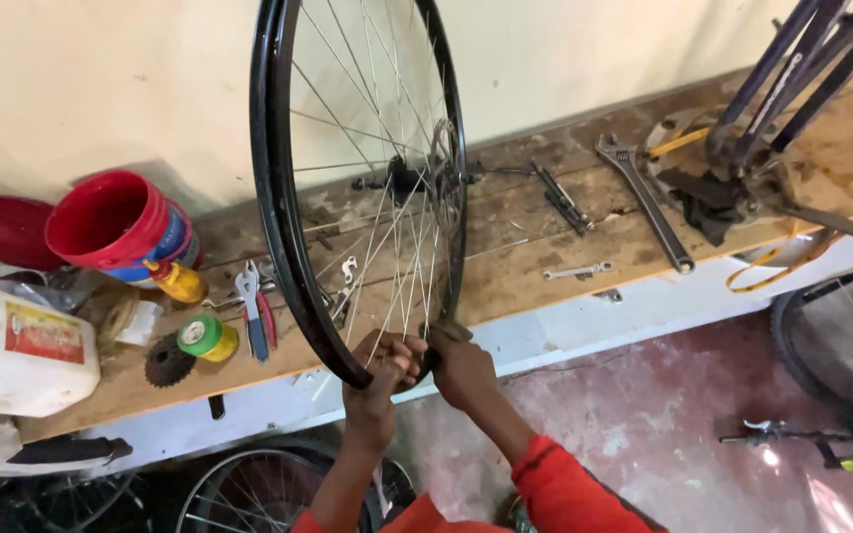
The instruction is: Cleaning the rim of a bicycle wheel using a cloth.
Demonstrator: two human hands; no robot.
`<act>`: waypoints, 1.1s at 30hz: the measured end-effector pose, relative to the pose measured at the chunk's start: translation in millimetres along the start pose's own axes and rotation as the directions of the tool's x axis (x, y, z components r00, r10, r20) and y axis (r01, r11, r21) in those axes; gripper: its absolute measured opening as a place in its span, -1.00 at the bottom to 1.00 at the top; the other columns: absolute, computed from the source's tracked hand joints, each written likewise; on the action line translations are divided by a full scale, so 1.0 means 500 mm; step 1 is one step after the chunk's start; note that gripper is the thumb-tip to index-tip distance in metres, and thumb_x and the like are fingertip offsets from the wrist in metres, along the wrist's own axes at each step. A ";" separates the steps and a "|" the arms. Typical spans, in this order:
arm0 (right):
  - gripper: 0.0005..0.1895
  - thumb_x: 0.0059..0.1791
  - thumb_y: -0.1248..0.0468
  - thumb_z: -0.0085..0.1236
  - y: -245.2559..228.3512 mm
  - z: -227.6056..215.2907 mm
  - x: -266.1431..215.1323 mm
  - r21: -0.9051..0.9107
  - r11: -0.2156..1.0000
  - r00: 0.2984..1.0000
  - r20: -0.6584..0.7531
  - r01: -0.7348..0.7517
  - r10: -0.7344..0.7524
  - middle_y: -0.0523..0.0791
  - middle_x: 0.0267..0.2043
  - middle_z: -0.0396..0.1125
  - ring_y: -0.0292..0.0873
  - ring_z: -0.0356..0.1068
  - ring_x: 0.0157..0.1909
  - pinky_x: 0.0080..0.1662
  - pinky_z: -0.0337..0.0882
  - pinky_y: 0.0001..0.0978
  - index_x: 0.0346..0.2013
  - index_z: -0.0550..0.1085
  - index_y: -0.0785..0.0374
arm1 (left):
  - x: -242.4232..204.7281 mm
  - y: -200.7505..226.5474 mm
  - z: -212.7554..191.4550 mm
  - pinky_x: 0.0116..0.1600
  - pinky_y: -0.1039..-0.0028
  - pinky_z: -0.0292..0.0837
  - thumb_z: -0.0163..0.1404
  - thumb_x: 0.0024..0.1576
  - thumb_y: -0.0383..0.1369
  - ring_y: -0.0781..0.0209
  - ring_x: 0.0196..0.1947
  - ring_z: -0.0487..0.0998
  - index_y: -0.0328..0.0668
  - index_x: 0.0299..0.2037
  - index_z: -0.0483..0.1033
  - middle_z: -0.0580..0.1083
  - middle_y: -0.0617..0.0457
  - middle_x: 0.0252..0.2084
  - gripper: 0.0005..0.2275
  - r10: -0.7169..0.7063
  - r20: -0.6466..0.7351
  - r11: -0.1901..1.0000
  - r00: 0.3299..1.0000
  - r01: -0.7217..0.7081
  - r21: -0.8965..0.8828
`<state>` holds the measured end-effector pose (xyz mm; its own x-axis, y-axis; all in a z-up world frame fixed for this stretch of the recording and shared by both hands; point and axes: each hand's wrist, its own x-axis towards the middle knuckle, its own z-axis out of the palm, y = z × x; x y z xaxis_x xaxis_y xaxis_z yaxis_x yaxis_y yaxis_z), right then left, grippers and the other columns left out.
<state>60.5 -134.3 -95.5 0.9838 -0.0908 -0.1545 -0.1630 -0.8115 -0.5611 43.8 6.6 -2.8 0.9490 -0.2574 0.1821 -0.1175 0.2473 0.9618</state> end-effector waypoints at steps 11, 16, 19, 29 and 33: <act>-0.23 -0.44 0.35 0.04 0.013 -0.003 -0.104 0.358 0.915 0.956 -0.280 0.185 -0.084 -0.13 0.18 0.34 0.16 0.39 0.06 -0.24 0.38 0.06 0.10 0.37 0.04 | -0.020 -0.005 0.027 0.19 0.35 0.40 0.13 -0.07 -0.26 0.13 0.13 0.46 0.03 0.19 0.36 0.39 0.07 0.17 -0.46 -0.281 -0.010 0.952 0.960 0.280 0.125; -0.30 -0.41 0.46 0.06 0.006 0.006 -0.103 0.441 0.876 0.956 -0.286 0.193 -0.066 -0.12 0.11 0.38 0.07 0.38 0.06 -0.18 0.39 -0.07 0.04 0.40 0.06 | -0.010 0.000 0.033 -0.13 0.45 0.42 -0.10 0.04 -0.48 0.19 -0.25 0.52 -0.20 -0.41 0.53 0.49 0.04 -0.32 -0.88 0.026 0.141 0.974 0.990 -0.057 0.221; -0.48 -0.36 0.37 0.16 0.019 0.037 -0.094 0.477 0.878 0.982 -0.179 0.027 0.067 -0.09 -0.04 0.40 0.02 0.39 -0.01 -0.19 0.35 -0.13 -0.10 0.42 0.09 | -0.012 -0.024 0.035 -0.20 0.45 0.37 -0.12 0.05 -0.48 0.20 -0.32 0.49 -0.21 -0.47 0.51 0.48 0.03 -0.38 -0.87 -0.025 0.174 0.979 0.984 -0.011 0.204; -0.61 -0.20 0.33 -0.10 -0.004 0.010 -0.186 0.476 0.876 0.987 -0.163 0.079 0.000 -0.13 -0.60 0.47 0.08 0.43 -0.55 -0.38 0.32 0.02 -0.07 0.37 0.09 | -0.027 -0.066 0.023 -0.43 0.51 0.30 -0.10 0.10 -0.46 0.27 -0.47 0.42 -0.17 -0.42 0.42 0.39 0.05 -0.44 -0.93 0.083 0.183 0.996 0.980 -0.081 -0.023; -0.70 -0.14 0.29 0.00 0.023 0.041 -0.130 0.383 0.923 0.992 -0.123 0.043 0.005 0.04 -0.37 0.40 0.27 0.38 -0.42 -0.50 0.18 0.13 -0.12 0.29 0.20 | -0.028 -0.060 0.017 -0.41 0.52 0.13 -0.16 -0.02 -0.51 0.32 -0.51 0.26 -0.21 -0.46 0.38 0.32 0.07 -0.49 -0.94 0.048 0.129 0.998 0.990 -0.042 -0.049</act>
<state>-7.0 -126.0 -108.7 0.9847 -0.1651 -0.0561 -0.1367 -0.5314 -0.8360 31.4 -5.2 -32.2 0.8965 -0.3636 0.2530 -0.1428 0.3034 0.9421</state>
